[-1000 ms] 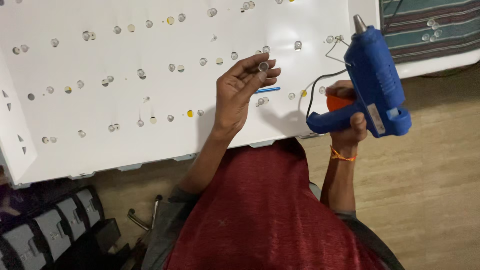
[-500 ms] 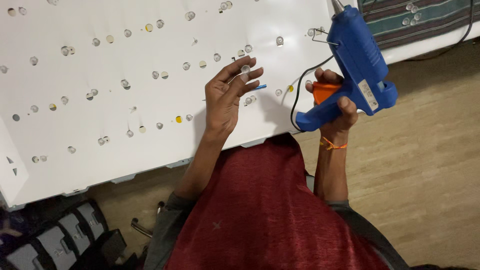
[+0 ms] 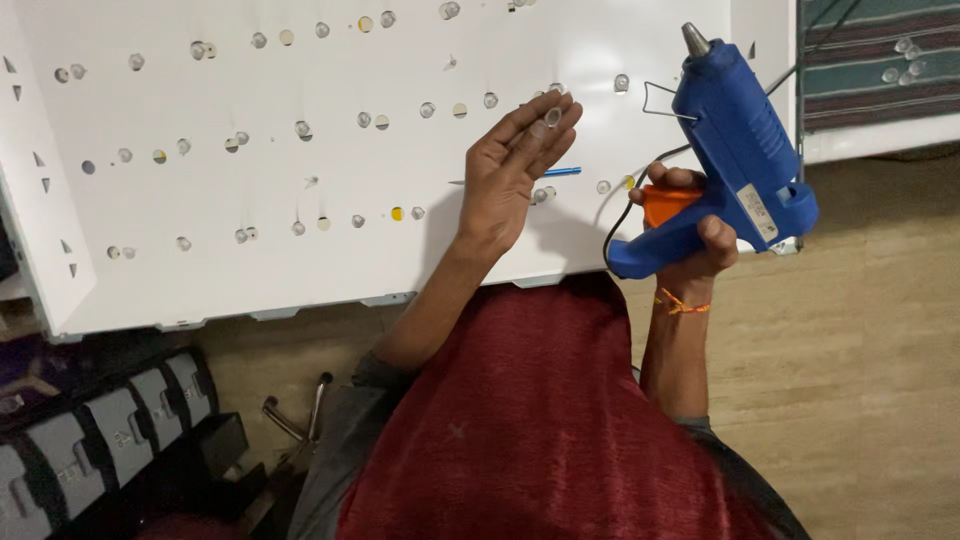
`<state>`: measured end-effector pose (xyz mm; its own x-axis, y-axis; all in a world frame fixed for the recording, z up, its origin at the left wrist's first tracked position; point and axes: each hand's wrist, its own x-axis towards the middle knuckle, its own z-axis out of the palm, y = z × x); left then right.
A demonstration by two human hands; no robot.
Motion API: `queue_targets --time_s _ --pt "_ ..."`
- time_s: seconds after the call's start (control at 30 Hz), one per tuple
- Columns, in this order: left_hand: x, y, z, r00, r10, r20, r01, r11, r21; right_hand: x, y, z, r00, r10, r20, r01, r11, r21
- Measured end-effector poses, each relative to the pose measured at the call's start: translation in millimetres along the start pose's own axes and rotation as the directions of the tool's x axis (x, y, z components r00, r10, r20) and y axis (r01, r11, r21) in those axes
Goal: The person marks positions on a white LED light panel with a blue pen, then plugs in a hot glue gun and applies glue to small LED bulb components, pressing them into the panel's holes one at a time. They handle the panel, a power cord, and small round LED bulbs across the workbench.
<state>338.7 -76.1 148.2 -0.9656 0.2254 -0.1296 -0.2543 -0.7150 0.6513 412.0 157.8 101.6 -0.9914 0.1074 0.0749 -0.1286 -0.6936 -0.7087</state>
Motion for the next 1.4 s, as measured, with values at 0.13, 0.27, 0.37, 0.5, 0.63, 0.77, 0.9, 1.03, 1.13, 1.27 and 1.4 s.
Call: queue_targets --time_s 0.13,0.27,0.37,0.5,0.63,0.77,0.9,1.03,1.13,1.27,1.4 --pt "0 4 -3 1.0 -0.001 0.006 0.001 0.998 -0.064 1 4 2 0.999 0.026 0.023 -0.026 1.0 -0.007" --pt "-1 5 -5 0.999 0.022 0.026 -0.02 0.997 -0.081 2 7 4 0.999 0.05 0.015 -0.05 0.998 -0.035" --pt "-1 5 -6 0.999 0.037 0.035 -0.034 0.997 -0.075 4 9 6 0.998 0.062 0.012 -0.061 0.996 -0.058" --pt "-2 4 -9 0.999 0.022 0.023 -0.022 1.0 -0.004 4 9 6 0.998 0.063 -0.01 -0.064 0.995 -0.08" --pt "-1 2 -12 0.999 0.035 0.038 -0.034 0.999 -0.008 1 4 3 0.998 0.068 0.004 -0.068 0.995 -0.072" --pt "0 0 -14 0.997 0.038 0.065 -0.036 0.999 -0.033 -4 -3 2 0.999 0.048 0.017 -0.046 0.992 -0.116" --pt "1 -4 -12 0.998 0.042 0.046 -0.039 0.998 -0.057 -11 -9 0 0.999 0.047 0.003 -0.046 0.989 -0.143" --pt "1 -6 -12 0.998 0.045 0.04 -0.041 0.995 -0.089 -15 -14 -3 0.997 0.073 0.025 -0.068 0.987 -0.144" --pt "0 -7 -13 0.998 0.046 0.042 -0.041 0.991 -0.127 -21 -19 -4 0.996 0.079 0.044 -0.069 0.978 -0.197" --pt "-1 -7 -13 0.998 0.039 0.051 -0.029 0.982 -0.188 -30 -31 4 0.989 0.114 0.095 -0.076 0.94 -0.331" --pt "-2 -7 -8 0.997 0.055 0.06 -0.039 0.969 -0.242 -30 -40 23 0.984 0.097 0.148 -0.019 0.89 -0.455"
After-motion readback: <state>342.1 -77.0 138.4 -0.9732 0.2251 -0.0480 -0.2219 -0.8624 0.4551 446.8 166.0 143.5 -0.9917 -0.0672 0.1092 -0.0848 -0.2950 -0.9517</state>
